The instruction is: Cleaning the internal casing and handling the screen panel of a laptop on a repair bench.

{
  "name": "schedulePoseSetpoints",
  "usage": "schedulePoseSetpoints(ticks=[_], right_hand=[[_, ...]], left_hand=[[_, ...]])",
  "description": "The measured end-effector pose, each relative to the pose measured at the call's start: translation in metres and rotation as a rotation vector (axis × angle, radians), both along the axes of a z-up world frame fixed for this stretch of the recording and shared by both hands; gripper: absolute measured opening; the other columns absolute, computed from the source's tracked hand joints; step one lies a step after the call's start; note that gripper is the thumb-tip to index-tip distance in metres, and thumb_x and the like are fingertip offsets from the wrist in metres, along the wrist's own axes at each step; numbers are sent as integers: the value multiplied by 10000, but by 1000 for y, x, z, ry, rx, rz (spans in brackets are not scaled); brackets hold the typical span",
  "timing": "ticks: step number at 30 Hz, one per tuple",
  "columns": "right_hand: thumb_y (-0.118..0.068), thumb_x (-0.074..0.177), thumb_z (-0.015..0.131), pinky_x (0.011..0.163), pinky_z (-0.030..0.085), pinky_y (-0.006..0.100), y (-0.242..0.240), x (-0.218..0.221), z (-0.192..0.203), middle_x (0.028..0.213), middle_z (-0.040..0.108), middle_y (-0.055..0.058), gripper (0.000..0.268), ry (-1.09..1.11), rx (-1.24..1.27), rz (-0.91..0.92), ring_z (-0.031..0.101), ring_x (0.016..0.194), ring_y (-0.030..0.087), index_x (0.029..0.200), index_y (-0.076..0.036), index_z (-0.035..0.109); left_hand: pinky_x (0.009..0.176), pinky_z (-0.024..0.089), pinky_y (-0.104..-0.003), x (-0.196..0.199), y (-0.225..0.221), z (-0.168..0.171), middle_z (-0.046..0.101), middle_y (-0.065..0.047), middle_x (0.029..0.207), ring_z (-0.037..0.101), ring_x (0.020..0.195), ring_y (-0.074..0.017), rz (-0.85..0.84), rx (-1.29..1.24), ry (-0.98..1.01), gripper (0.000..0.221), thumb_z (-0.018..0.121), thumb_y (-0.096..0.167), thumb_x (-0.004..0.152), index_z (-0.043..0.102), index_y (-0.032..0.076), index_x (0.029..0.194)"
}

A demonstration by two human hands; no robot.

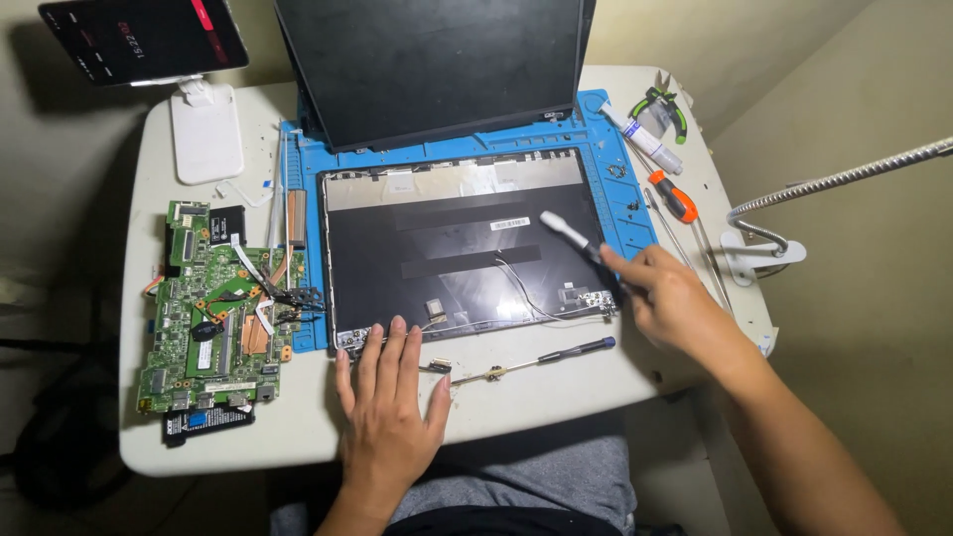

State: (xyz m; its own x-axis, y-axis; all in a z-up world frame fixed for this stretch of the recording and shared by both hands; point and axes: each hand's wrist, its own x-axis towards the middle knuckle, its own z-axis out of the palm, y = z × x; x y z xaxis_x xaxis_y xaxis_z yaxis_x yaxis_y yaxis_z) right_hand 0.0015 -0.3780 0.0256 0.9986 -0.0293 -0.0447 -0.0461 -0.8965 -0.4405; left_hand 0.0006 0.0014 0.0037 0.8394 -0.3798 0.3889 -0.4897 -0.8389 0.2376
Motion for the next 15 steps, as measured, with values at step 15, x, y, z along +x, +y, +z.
schedulePoseSetpoints(ticks=[15], right_hand=[[94,894,506,874,494,369,43,39,16,955,516,82,643,-41,40,-64,599,842,274,1500,-111,570]], left_hand=[[1240,206,-584,0,0,0,533,-95,1534,425,1466,-299,1,-6,5,620,574,452,948,545,98,1457]])
